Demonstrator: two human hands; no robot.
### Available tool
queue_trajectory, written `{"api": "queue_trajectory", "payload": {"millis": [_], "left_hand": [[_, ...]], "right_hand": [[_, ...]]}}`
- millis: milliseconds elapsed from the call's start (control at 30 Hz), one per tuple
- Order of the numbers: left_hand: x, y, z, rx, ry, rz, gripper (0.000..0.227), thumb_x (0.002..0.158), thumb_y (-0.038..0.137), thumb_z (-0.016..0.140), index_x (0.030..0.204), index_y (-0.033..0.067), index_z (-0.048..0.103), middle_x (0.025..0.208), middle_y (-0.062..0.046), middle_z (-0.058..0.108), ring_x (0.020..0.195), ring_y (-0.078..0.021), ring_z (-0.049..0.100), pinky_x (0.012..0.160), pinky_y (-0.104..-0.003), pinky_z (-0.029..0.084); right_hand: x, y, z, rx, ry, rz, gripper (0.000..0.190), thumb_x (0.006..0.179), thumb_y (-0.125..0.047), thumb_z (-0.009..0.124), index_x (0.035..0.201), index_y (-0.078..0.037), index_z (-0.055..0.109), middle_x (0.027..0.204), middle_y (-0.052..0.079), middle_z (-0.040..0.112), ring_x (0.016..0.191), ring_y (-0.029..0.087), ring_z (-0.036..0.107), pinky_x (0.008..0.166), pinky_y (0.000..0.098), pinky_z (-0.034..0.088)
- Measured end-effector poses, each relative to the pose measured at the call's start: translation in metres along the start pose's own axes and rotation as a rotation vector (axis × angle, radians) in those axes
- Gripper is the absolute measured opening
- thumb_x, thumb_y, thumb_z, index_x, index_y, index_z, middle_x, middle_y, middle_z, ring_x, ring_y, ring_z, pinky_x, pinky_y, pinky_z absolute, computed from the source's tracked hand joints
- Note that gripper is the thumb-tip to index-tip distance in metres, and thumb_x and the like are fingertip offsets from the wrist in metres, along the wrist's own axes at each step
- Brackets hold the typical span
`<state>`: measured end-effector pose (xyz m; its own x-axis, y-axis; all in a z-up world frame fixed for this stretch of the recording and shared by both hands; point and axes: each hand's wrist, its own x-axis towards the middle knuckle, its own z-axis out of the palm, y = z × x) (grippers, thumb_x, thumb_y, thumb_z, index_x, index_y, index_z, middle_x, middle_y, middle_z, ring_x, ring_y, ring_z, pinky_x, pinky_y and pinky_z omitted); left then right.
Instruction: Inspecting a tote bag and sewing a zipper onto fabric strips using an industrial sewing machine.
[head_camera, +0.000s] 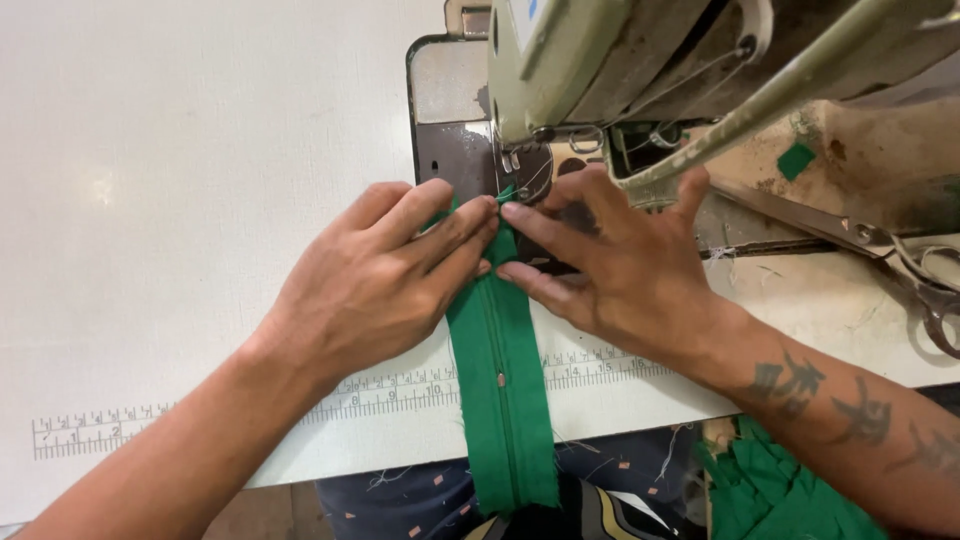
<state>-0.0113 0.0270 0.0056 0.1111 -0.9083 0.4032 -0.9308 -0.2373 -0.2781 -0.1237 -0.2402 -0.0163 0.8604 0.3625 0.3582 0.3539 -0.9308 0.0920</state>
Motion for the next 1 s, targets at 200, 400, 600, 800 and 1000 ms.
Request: {"api": "queue_trajectory", "payload": {"millis": [200, 400, 600, 800, 1000], "left_hand": [[0.011, -0.001, 0.001, 0.099, -0.077, -0.018, 0.040, 0.107, 0.035, 0.070, 0.139, 0.0121, 0.075, 0.139, -0.003, 0.078, 0.118, -0.0197, 0.061, 0.088, -0.032, 0.054], [0.016, 0.000, 0.006, -0.001, 0.016, -0.104, 0.037, 0.114, 0.038, 0.066, 0.131, 0.0069, 0.078, 0.132, -0.006, 0.079, 0.111, -0.0204, 0.062, 0.084, -0.033, 0.055], [0.016, -0.004, 0.006, -0.144, 0.043, -0.128, 0.030, 0.113, 0.036, 0.066, 0.120, 0.0077, 0.075, 0.136, -0.009, 0.078, 0.108, -0.0243, 0.062, 0.085, -0.037, 0.054], [0.017, -0.002, 0.007, -0.127, 0.040, -0.120, 0.035, 0.114, 0.035, 0.065, 0.127, 0.0051, 0.076, 0.137, -0.010, 0.079, 0.110, -0.0243, 0.063, 0.085, -0.037, 0.054], [0.016, -0.005, 0.007, -0.145, 0.030, -0.107, 0.035, 0.115, 0.035, 0.062, 0.132, 0.0076, 0.076, 0.137, -0.007, 0.078, 0.111, -0.0231, 0.064, 0.086, -0.038, 0.056]], "right_hand": [[0.014, 0.004, -0.006, 0.040, -0.145, 0.051, 0.059, 0.106, -0.070, 0.065, 0.156, -0.043, 0.049, 0.144, -0.006, 0.064, 0.126, 0.024, 0.067, 0.114, 0.0744, 0.008], [0.009, 0.010, 0.003, 0.034, -0.273, 0.146, 0.068, 0.110, -0.071, 0.051, 0.172, -0.050, 0.032, 0.125, -0.016, 0.079, 0.130, 0.027, 0.069, 0.110, 0.0946, 0.007], [0.004, 0.011, 0.005, 0.029, -0.172, 0.098, 0.065, 0.114, -0.067, 0.054, 0.172, -0.049, 0.031, 0.157, -0.002, 0.062, 0.098, 0.036, 0.075, 0.106, 0.0977, 0.015], [0.000, 0.008, 0.007, 0.074, -0.173, 0.139, 0.067, 0.113, -0.067, 0.059, 0.172, -0.049, 0.035, 0.152, 0.007, 0.074, 0.122, 0.039, 0.075, 0.114, 0.0936, 0.003], [0.005, 0.010, 0.005, 0.075, -0.098, 0.103, 0.069, 0.111, -0.060, 0.071, 0.169, -0.046, 0.038, 0.144, -0.010, 0.061, 0.083, 0.023, 0.072, 0.106, 0.0961, 0.025]]}}
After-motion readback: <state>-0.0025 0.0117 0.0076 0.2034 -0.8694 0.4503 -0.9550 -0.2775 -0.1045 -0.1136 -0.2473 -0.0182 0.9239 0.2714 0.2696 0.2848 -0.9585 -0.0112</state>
